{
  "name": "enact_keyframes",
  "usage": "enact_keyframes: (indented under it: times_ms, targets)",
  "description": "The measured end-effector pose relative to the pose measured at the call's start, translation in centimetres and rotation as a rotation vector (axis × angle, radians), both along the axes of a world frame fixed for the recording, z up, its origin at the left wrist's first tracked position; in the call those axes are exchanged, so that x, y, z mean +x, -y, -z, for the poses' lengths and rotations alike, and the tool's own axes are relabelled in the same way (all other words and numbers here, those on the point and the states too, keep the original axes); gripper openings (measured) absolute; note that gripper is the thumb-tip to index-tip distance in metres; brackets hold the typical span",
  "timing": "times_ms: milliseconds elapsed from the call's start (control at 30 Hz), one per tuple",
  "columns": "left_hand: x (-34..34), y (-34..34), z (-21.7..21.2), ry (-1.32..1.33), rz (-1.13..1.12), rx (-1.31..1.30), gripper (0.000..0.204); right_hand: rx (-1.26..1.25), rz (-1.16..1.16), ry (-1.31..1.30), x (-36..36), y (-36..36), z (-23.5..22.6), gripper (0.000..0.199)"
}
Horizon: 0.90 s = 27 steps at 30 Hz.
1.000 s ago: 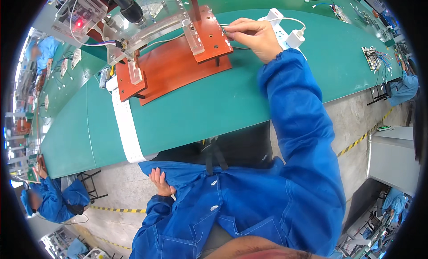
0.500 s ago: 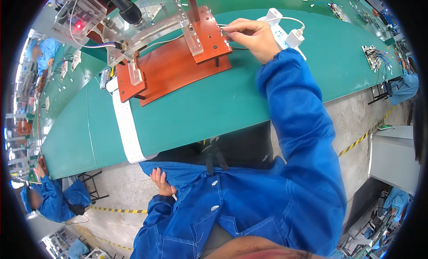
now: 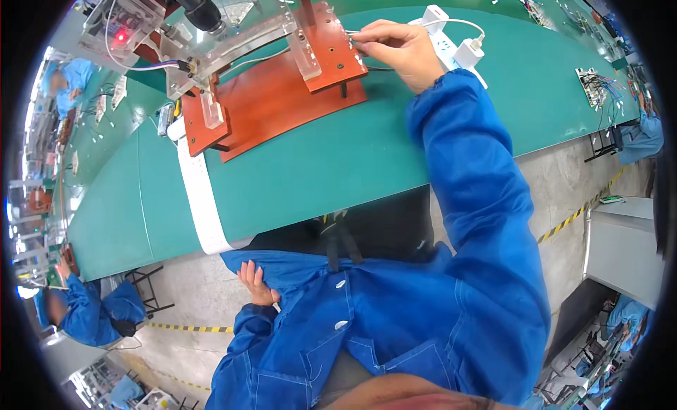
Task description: Testing printed circuit boards using a specialized testing fixture, applying labels, and sorting finished units.
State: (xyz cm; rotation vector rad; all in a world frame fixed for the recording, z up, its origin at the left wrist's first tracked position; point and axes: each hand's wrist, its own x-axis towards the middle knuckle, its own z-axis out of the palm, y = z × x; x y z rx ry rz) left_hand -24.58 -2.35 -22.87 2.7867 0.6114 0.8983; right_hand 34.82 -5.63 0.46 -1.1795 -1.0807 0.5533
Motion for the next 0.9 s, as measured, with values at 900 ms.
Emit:
enact_keyframes:
  times_ms: [900]
  targets:
    - [-0.6,0.2,0.16,-0.04,-0.013,-0.008,0.068,-0.048,0.043,-0.028,-0.67,0.17,-0.5,0.019]
